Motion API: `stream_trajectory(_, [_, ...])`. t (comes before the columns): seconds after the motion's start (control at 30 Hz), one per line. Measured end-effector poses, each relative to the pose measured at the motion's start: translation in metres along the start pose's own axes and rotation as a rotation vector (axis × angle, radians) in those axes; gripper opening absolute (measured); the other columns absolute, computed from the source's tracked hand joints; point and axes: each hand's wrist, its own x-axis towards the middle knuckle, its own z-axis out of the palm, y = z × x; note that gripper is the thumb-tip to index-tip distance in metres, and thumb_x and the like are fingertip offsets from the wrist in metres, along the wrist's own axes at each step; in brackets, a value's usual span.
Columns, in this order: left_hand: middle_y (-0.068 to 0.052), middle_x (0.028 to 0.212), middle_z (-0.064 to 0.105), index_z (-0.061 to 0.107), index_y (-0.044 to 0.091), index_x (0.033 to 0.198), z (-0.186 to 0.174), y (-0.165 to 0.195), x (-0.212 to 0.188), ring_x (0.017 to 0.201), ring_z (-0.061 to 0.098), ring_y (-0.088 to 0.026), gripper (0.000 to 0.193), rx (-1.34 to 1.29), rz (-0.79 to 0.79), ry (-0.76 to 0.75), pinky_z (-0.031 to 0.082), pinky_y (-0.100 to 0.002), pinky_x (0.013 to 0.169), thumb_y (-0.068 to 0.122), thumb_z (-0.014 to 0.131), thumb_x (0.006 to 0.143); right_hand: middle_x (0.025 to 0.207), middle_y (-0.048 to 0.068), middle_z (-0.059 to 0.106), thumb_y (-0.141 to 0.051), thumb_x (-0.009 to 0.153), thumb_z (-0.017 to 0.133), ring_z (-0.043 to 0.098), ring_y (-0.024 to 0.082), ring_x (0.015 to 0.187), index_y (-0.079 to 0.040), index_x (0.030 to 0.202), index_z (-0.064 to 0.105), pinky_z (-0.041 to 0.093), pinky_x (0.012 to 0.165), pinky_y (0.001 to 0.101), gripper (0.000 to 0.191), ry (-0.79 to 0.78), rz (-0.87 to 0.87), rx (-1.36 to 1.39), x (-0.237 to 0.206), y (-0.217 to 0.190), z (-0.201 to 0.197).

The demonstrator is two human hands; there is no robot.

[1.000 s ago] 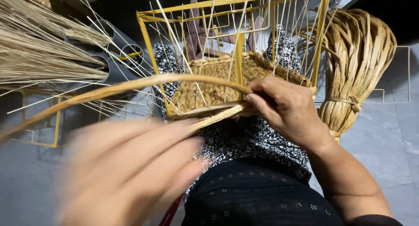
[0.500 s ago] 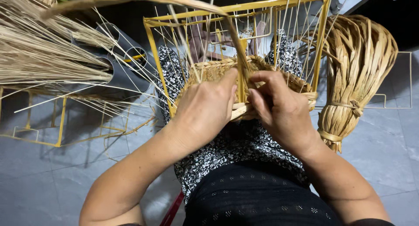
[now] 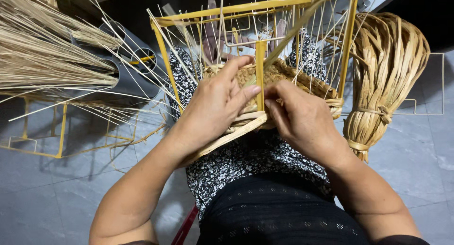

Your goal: The person sits on the floor with a woven basket frame on their lap and weaves dried palm strips around the frame by hand, tucking and tightening the strips along the rim. They occasionally reach for new strips from bundles beside them and continue weaving the sides of the basket.

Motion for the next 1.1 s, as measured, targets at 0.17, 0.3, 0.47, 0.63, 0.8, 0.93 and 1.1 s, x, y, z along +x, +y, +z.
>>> stream_trajectory(0.17, [0.000,0.072,0.067,0.056,0.004,0.132,0.003,-0.013,-0.024,0.065,0.069,-0.005,0.031,-0.173,0.022,0.084,0.057,-0.022,0.055,0.014,0.046,0.104,0.099,0.010,0.072,0.002,0.101,0.058,0.074,0.015,0.081,-0.002,0.124,0.059,0.064,0.068,0.0282,0.023,0.059,0.107,0.320,-0.005,0.011,0.004])
stream_trajectory(0.3, [-0.008,0.088,0.072,0.053,0.003,0.106,-0.014,-0.043,-0.042,0.051,0.059,-0.009,0.013,-0.740,-0.213,0.103,0.046,-0.022,0.041,0.003,0.045,0.097,0.106,0.009,0.070,0.003,0.109,0.051,0.073,0.012,0.082,-0.001,0.128,0.057,0.068,0.071,0.0273,0.021,0.209,0.088,0.703,-0.022,0.031,0.003])
stream_trajectory(0.47, [-0.014,0.084,0.069,0.058,-0.001,0.107,-0.018,-0.068,-0.077,0.051,0.050,-0.005,0.016,-1.072,-0.190,-0.018,0.038,-0.019,0.045,-0.002,0.051,0.094,0.104,0.011,0.070,0.007,0.115,0.054,0.064,0.007,0.078,0.005,0.129,0.058,0.059,0.070,0.0209,0.014,0.329,0.066,0.638,-0.042,0.049,0.005])
stream_trajectory(0.63, [-0.008,0.074,0.063,0.068,-0.005,0.116,-0.018,-0.072,-0.097,0.051,0.048,-0.006,0.027,-0.551,-0.306,0.261,0.034,-0.019,0.042,0.015,0.066,0.098,0.103,0.013,0.071,0.009,0.112,0.057,0.068,0.011,0.085,0.007,0.129,0.059,0.059,0.076,0.0230,0.017,0.319,0.077,0.540,-0.043,0.049,0.005])
stream_trajectory(0.8, [-0.009,0.077,0.071,0.064,-0.003,0.116,-0.049,-0.097,-0.111,0.052,0.053,-0.007,0.029,-0.667,-0.247,0.558,0.041,-0.021,0.048,0.023,0.054,0.107,0.108,0.014,0.071,0.010,0.106,0.057,0.077,0.021,0.099,0.007,0.129,0.059,0.064,0.087,0.0325,0.023,0.208,0.024,0.535,-0.033,0.037,0.000])
stream_trajectory(0.93, [-0.013,0.078,0.075,0.070,-0.006,0.100,-0.091,-0.115,-0.144,0.058,0.064,-0.014,0.042,-0.467,-0.545,0.347,0.052,-0.029,0.053,0.026,0.045,0.107,0.113,0.017,0.072,0.010,0.104,0.060,0.077,0.022,0.101,0.006,0.133,0.056,0.063,0.089,0.0341,0.029,0.123,-0.061,0.459,-0.022,0.027,-0.003])
stream_trajectory(1.1, [-0.010,0.080,0.077,0.080,0.000,0.086,-0.101,-0.076,-0.163,0.069,0.072,-0.016,0.010,-0.335,-0.116,-0.150,0.061,-0.028,0.061,0.009,0.079,0.082,0.112,0.016,0.075,0.009,0.103,0.060,0.077,0.020,0.100,0.004,0.136,0.054,0.062,0.085,0.0326,0.033,0.072,-0.097,0.300,-0.013,0.013,0.009])
